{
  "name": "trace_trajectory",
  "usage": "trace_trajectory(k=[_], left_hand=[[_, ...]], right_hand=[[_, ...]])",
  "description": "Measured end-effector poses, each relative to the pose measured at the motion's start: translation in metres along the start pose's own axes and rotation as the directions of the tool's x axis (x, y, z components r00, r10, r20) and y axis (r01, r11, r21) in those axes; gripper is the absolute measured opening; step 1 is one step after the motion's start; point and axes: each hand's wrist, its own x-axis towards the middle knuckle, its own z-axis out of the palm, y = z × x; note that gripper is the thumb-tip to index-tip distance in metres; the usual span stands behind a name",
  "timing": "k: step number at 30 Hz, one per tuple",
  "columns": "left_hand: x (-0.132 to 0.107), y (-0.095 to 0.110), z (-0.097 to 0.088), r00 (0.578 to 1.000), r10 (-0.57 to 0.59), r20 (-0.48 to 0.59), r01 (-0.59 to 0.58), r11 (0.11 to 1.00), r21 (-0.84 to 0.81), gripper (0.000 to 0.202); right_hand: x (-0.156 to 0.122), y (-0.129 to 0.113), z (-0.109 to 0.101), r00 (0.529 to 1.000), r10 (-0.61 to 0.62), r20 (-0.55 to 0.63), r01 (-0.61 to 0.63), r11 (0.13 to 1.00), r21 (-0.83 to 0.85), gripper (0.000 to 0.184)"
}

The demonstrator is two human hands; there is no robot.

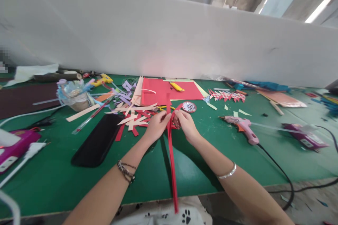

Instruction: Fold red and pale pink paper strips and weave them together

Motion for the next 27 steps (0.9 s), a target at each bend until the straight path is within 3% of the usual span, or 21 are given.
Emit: trace_trajectory(k=[8,16,18,22,24,27], left_hand=[[-0.001,-0.0015,0.0003,0.994,0.06,-0.091,-0.046,0.987,0.154,0.032],[-0.0019,0.0004,-0.0006,0.969,0.07,-0.237,-0.036,0.989,0.146,0.035],[-0.002,0.0007,-0.0003,0.978,0.039,-0.207,-0.016,0.994,0.11,0.035],[-0.0031,0.0018,0.0026,0.999,0.005,-0.033,-0.003,0.998,0.069,0.036],[-0.0036,0.0022,0.0038,1.0,0.015,-0.026,-0.012,0.996,0.089,0.038],[-0.0038,0.0012,0.0045,0.997,0.033,-0.076,-0.023,0.993,0.119,0.041]], right_hand=[[0.0007,0.0051,0.0013,0.992,-0.019,0.127,0.036,0.991,-0.132,0.038],[0.0012,0.0098,0.0019,0.989,-0.035,0.143,0.063,0.979,-0.195,0.038],[0.0012,0.0087,0.0018,0.993,-0.033,0.117,0.055,0.979,-0.194,0.038],[0.0016,0.0044,0.0003,0.999,-0.046,-0.001,0.046,0.992,-0.115,0.038],[0.0016,0.0028,0.0001,0.999,-0.039,-0.024,0.037,0.997,-0.067,0.039],[0.0009,0.0027,0.0015,0.999,-0.015,0.036,0.017,0.999,-0.044,0.042]])
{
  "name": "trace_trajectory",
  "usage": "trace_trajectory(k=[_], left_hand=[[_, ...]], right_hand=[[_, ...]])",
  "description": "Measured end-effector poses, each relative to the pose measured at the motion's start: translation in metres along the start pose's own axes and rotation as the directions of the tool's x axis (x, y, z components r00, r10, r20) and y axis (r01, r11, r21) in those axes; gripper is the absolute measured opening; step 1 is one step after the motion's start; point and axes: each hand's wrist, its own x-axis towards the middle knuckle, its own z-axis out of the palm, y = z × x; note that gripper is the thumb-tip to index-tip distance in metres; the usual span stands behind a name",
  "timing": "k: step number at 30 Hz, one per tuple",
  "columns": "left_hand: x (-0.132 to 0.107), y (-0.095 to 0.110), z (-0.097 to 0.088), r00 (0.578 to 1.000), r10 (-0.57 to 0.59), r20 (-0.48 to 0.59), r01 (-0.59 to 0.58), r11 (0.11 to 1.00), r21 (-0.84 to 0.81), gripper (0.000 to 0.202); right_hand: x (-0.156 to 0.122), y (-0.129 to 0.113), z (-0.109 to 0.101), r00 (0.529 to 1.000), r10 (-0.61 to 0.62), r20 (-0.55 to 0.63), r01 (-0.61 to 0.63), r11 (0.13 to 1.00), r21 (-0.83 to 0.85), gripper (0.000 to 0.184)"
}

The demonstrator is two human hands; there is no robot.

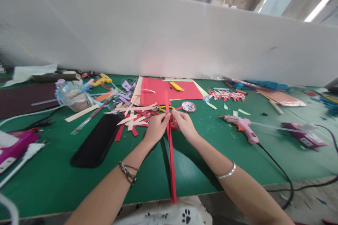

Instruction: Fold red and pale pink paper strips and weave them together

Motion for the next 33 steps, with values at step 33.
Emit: trace_trajectory(k=[33], left_hand=[[0.0005,0.0038,-0.0016,0.98,0.034,-0.194,-0.041,0.999,-0.032,0.037]], right_hand=[[-0.0026,0.0009,0.0057,0.997,-0.001,0.079,0.006,0.998,-0.064,0.041]])
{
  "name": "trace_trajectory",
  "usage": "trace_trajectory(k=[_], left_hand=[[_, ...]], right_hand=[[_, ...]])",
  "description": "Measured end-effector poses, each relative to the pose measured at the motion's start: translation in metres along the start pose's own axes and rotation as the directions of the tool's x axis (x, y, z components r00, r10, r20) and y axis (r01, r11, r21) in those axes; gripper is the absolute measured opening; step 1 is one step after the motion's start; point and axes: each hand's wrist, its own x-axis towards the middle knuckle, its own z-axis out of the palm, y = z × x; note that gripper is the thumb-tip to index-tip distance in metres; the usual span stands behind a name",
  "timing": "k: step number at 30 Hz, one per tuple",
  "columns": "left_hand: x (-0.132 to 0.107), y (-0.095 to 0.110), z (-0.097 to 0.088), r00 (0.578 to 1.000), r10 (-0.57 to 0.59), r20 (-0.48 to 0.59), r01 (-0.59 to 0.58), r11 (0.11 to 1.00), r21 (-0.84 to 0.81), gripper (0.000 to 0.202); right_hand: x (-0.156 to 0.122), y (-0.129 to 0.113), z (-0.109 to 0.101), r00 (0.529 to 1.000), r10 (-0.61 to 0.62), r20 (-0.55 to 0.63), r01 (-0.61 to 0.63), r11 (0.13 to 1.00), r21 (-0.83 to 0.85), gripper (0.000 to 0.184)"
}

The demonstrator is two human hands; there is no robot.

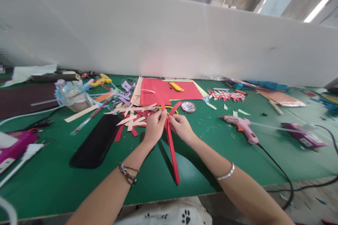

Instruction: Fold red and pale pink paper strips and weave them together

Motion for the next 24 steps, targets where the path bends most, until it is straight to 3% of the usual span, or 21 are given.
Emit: trace_trajectory(k=[2,6,8,15,24], left_hand=[[0.0002,0.0007,-0.0005,1.0,-0.016,0.02,0.016,1.0,-0.024,0.038],[-0.0015,-0.0013,0.0022,0.981,-0.034,0.192,0.042,0.999,-0.036,0.038],[-0.0027,-0.0022,0.0037,0.975,-0.022,0.22,0.029,0.999,-0.027,0.036],[-0.0035,-0.0013,0.003,0.991,-0.003,0.134,0.002,1.0,0.008,0.037],[-0.0011,-0.0031,0.0017,0.999,0.036,-0.002,-0.036,0.999,0.03,0.036]], right_hand=[[0.0004,0.001,-0.0012,0.999,-0.009,-0.032,0.009,1.0,0.001,0.041],[0.0014,0.0016,-0.0047,0.989,-0.029,-0.147,0.036,0.998,0.048,0.04],[0.0016,0.0013,-0.0053,0.987,-0.036,-0.155,0.048,0.996,0.074,0.042],[0.0012,-0.0005,-0.0011,1.0,-0.021,-0.014,0.021,0.999,0.048,0.044],[0.0008,0.0008,-0.001,1.0,-0.007,0.021,0.007,1.0,0.004,0.041]])
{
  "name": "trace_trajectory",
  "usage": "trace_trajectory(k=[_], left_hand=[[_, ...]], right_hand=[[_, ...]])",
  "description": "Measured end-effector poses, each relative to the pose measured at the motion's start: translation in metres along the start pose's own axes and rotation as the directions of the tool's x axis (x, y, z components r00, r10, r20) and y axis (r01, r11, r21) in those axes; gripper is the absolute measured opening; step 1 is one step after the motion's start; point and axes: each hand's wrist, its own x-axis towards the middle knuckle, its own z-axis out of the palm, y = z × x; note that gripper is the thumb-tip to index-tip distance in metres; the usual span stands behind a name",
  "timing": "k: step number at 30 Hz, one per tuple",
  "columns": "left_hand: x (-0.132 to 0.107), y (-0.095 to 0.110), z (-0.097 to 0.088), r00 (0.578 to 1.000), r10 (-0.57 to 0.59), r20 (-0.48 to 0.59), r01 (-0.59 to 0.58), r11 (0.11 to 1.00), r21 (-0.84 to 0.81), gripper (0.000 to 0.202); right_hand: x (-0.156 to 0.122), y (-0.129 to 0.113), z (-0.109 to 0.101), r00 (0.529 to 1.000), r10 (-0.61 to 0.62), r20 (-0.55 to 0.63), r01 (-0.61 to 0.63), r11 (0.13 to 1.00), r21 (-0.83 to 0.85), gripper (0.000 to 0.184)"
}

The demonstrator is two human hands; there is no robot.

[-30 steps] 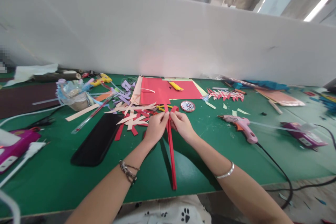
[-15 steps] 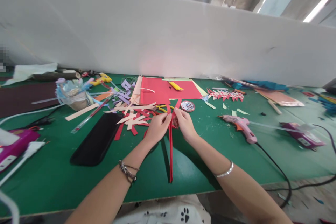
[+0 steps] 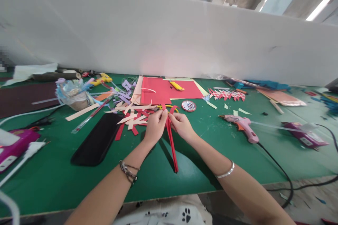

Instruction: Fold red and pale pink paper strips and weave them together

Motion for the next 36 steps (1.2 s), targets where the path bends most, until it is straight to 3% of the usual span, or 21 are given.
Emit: trace_trajectory(k=[2,8,12,19,24,26,32,36], left_hand=[[0.0004,-0.0012,-0.0001,1.0,-0.022,0.018,0.022,1.0,-0.012,0.036],[-0.0023,-0.0027,0.0044,0.975,-0.016,0.221,0.026,0.999,-0.04,0.035],[-0.0022,-0.0018,0.0041,0.975,0.023,0.221,-0.02,1.0,-0.019,0.034],[-0.0018,-0.0023,0.0023,0.992,0.016,0.123,-0.021,0.999,0.038,0.033],[0.0006,-0.0006,-0.001,0.999,0.003,0.033,-0.005,0.999,0.041,0.034],[0.0018,-0.0013,-0.002,0.998,-0.006,0.059,0.005,1.0,0.03,0.035],[0.0005,-0.0006,-0.001,0.953,0.008,0.303,-0.007,1.0,-0.006,0.037],[0.0002,-0.001,-0.0007,0.96,0.023,0.28,-0.013,0.999,-0.036,0.039]], right_hand=[[0.0002,0.0012,-0.0005,1.0,-0.002,-0.028,0.002,1.0,-0.012,0.041],[0.0003,0.0005,-0.005,0.983,-0.041,-0.177,0.054,0.996,0.068,0.039],[0.0,-0.0004,-0.0039,0.986,-0.018,-0.163,0.031,0.996,0.08,0.041],[-0.0005,-0.0026,-0.0012,0.998,-0.039,-0.045,0.039,0.999,0.003,0.041],[0.0,0.0019,-0.0019,0.998,-0.048,-0.041,0.044,0.996,-0.082,0.041],[0.0002,0.0035,-0.0027,0.996,-0.056,-0.066,0.05,0.995,-0.091,0.041],[0.0013,0.0025,-0.0074,0.983,-0.078,-0.164,0.082,0.996,0.022,0.039],[0.0002,-0.0013,-0.0046,0.992,-0.06,-0.115,0.064,0.998,0.028,0.041]])
